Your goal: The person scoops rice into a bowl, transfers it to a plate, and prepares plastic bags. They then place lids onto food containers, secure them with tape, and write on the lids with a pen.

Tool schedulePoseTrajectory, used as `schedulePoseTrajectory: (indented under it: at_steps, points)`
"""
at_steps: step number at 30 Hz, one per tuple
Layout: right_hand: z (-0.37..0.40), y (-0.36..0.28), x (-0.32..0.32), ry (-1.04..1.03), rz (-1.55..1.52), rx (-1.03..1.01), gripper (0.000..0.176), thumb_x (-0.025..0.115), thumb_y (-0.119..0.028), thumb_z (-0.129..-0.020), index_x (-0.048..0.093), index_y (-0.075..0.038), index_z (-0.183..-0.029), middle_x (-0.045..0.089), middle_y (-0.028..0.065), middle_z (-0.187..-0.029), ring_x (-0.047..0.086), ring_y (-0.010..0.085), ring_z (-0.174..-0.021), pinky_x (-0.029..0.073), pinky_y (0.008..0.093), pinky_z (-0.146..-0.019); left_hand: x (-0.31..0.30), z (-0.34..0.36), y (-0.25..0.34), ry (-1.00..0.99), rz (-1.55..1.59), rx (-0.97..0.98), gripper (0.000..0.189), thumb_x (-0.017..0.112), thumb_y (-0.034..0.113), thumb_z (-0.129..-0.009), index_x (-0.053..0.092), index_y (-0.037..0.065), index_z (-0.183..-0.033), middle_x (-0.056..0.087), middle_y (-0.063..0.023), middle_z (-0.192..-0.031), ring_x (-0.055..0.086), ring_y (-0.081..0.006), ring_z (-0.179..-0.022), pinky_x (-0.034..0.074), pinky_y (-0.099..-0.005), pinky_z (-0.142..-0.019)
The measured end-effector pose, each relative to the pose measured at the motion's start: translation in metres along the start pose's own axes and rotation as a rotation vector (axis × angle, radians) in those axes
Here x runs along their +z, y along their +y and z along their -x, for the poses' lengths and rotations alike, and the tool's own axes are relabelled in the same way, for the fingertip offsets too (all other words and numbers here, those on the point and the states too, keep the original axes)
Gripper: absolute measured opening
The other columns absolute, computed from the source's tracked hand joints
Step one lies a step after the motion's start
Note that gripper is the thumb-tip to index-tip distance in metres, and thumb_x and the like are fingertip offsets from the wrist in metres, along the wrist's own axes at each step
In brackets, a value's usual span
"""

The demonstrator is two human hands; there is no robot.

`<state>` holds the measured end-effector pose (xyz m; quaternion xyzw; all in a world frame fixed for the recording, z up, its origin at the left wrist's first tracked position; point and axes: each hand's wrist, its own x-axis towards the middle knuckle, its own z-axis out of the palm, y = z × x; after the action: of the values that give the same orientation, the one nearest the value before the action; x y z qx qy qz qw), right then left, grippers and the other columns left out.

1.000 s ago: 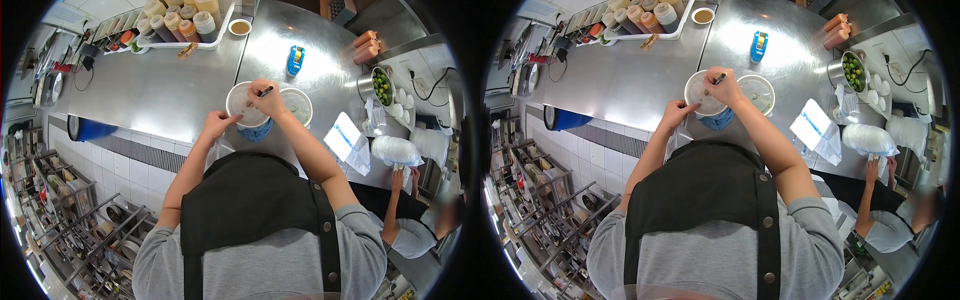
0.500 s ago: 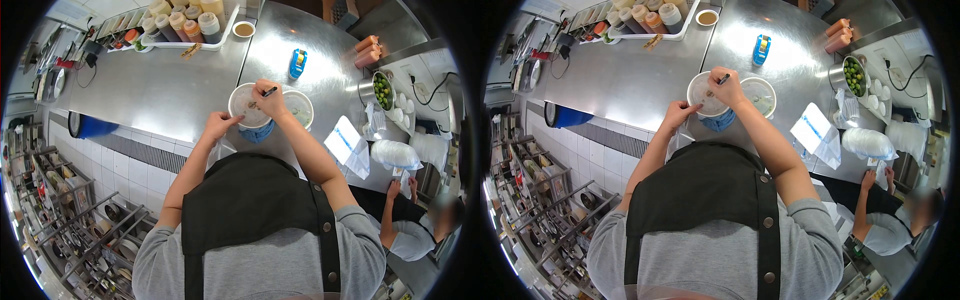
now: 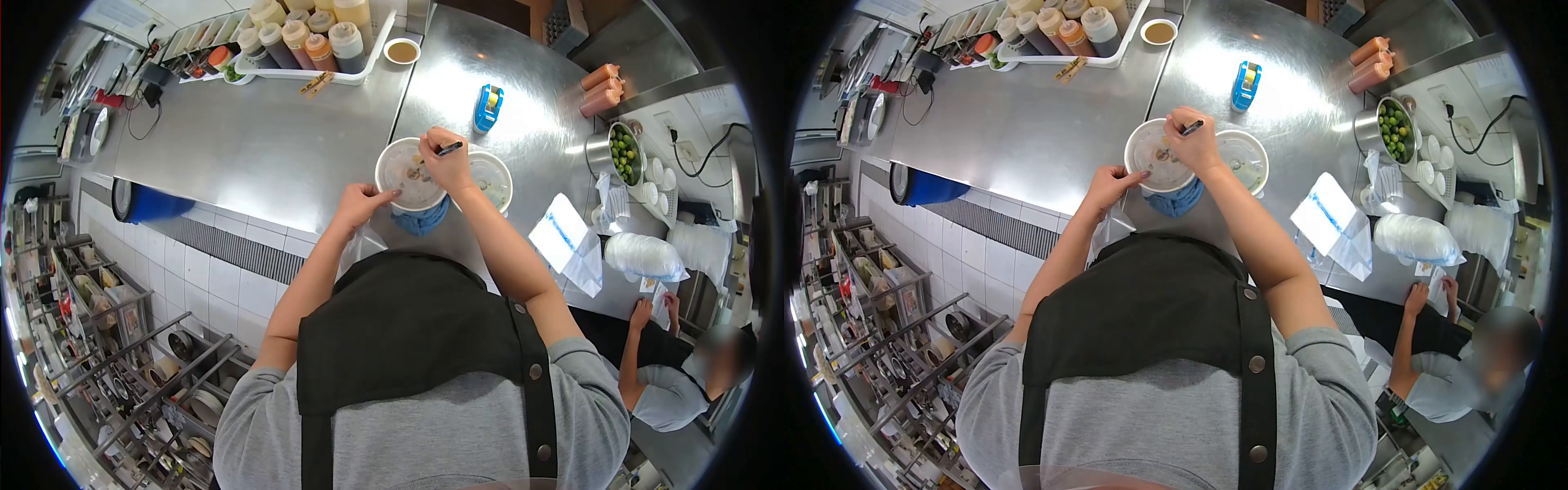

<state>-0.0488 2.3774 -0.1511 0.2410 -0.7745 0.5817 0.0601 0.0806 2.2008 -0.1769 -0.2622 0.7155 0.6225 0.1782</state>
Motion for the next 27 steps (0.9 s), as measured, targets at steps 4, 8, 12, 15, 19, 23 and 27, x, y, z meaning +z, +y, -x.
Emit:
schedulePoseTrajectory:
  at_steps: [4,8,12,15,19,23,27]
  points:
    - [0.0,0.003,-0.001,0.008,-0.012,0.0,0.036,0.065,0.003,-0.084,0.034,0.0,-0.065,0.033,0.0077,-0.059,0.031,0.0166,-0.055,0.03,0.033,-0.052,-0.001,-0.001,0.0,-0.003,-0.01,0.001,0.052,0.086,0.048,-0.072,0.072,-0.002,-0.077,0.066,-0.0058,-0.071,0.057,-0.012,-0.064,0.044,-0.0266,-0.061]
    - [0.0,-0.001,0.0,-0.002,-0.006,-0.004,0.038,0.065,0.003,-0.084,0.033,0.0,-0.065,0.033,0.0065,-0.059,0.029,0.0149,-0.055,0.029,0.0329,-0.052,0.001,-0.004,-0.005,0.014,-0.004,0.006,0.051,0.086,0.048,-0.071,0.072,-0.001,-0.076,0.065,-0.0048,-0.07,0.055,-0.0118,-0.062,0.043,-0.0268,-0.06]
    - [0.002,0.004,0.001,0.035,0.016,-0.013,0.033,0.066,0.002,-0.083,0.037,0.001,-0.065,0.037,0.0101,-0.058,0.033,0.019,-0.053,0.031,0.0338,-0.051,0.001,0.002,0.0,0.043,-0.061,0.092,0.053,0.084,0.051,-0.074,0.067,0.001,-0.075,0.061,-0.0027,-0.067,0.053,-0.0112,-0.06,0.042,-0.0274,-0.058]
    - [0.0,0.008,-0.005,0.129,-0.06,0.053,0.038,0.068,-0.002,-0.087,0.038,-0.001,-0.064,0.039,0.0062,-0.056,0.033,0.0143,-0.054,0.03,0.0316,-0.051,-0.003,0.023,0.014,0.175,-0.17,0.244,0.049,0.076,0.048,-0.085,0.061,0.003,-0.073,0.057,-0.0016,-0.064,0.051,-0.0106,-0.059,0.04,-0.0275,-0.057]
    - [-0.012,-0.036,-0.022,0.117,-0.276,0.29,0.041,0.071,-0.013,-0.094,0.045,-0.004,-0.063,0.045,-0.0038,-0.057,0.041,0.0052,-0.056,0.034,0.0259,-0.05,-0.012,0.044,0.02,0.281,0.168,0.351,0.047,0.053,0.039,-0.101,0.056,0.004,-0.071,0.055,-0.0013,-0.063,0.047,-0.0099,-0.058,0.036,-0.0259,-0.055]
    - [-0.019,-0.086,-0.019,-0.025,-0.452,0.174,0.029,0.068,-0.009,-0.095,0.057,-0.002,-0.069,0.059,0.002,-0.073,0.054,0.0081,-0.055,0.047,0.0244,-0.052,-0.024,0.051,0.027,0.188,0.297,0.51,0.053,0.038,0.036,-0.106,0.055,0.003,-0.069,0.054,-0.0013,-0.063,0.042,-0.0085,-0.056,0.032,-0.0251,-0.054]
    - [-0.012,-0.12,-0.003,-0.185,-0.578,0.063,0.028,0.065,-0.008,-0.097,0.059,-0.001,-0.071,0.064,0.0043,-0.076,0.054,0.0086,-0.052,0.046,0.0224,-0.051,-0.012,0.054,0.034,0.162,0.384,0.586,0.053,0.038,0.033,-0.104,0.056,0.0,-0.065,0.05,-0.0008,-0.059,0.041,-0.0071,-0.056,0.03,-0.0271,-0.053]
